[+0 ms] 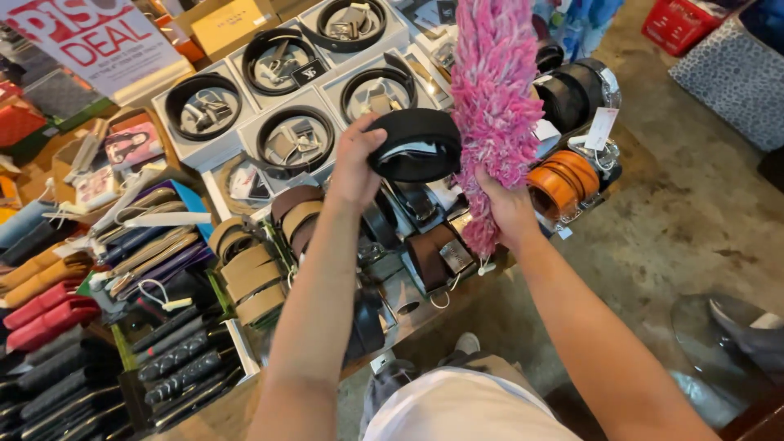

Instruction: Dusting belts and wallets displayed on a retail table using a handheld duster.

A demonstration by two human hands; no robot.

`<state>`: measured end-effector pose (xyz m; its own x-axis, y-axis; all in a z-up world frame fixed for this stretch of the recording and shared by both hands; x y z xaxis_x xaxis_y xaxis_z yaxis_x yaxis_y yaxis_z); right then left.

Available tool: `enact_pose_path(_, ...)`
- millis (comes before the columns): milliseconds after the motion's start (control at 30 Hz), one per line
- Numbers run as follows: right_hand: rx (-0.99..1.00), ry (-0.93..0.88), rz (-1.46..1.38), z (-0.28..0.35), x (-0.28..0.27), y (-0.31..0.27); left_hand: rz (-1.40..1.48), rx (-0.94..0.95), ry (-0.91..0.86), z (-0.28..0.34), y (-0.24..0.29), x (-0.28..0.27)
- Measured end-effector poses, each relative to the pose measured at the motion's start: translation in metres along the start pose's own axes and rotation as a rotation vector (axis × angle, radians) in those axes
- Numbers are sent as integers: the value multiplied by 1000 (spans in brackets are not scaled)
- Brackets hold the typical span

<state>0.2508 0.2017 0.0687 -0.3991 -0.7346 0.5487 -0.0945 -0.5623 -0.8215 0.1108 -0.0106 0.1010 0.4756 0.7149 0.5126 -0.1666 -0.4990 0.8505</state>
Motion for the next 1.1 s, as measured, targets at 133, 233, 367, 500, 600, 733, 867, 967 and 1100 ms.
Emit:
enact_pose_path(133, -21, -28, 0, -4, -13, 16, 71, 37, 3, 12, -16, -6)
enact_pose_path(233, -114, -139, -44, -3, -8, 15, 90, 75, -12, 21, -17, 3)
enact_pose_path(367, 8, -159, -221, 6, 7, 13, 59, 117, -39, 34, -35, 7)
enact_pose_path(500, 94, -112, -280, 13, 16, 4, 12, 63, -140, 54, -48, 15)
enact_pose_path(600, 102, -118, -285, 16, 13, 7, 9, -32, -245, 67, -52, 16)
enact_pose_path(733, 146, -104, -249, 23, 10, 15, -13, -136, -335, 79, -68, 3)
enact_pose_path(867, 187, -145, -215, 35, 11, 22, -242, -223, -378, 96, -64, 19)
enact_pose_path(967, 217, -155, -220, 32, -7, 42, -405, -156, -389, 105, -59, 30)
enact_pose_path(1100, 57, -131, 154, 18, -65, 56, -469, -77, -315, 113, -65, 26)
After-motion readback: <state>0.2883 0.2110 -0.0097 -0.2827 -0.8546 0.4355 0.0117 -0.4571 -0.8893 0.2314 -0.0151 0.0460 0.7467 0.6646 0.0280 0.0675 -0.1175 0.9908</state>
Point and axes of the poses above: each hand's wrist, its own z-axis away from the middle knuckle, its own x-axis out of the palm, y = z × x, the point moved 3 cm from there along -z, towards the middle knuckle, and after that the axes turned 10 degrees about -z, right-handed, at the moved point
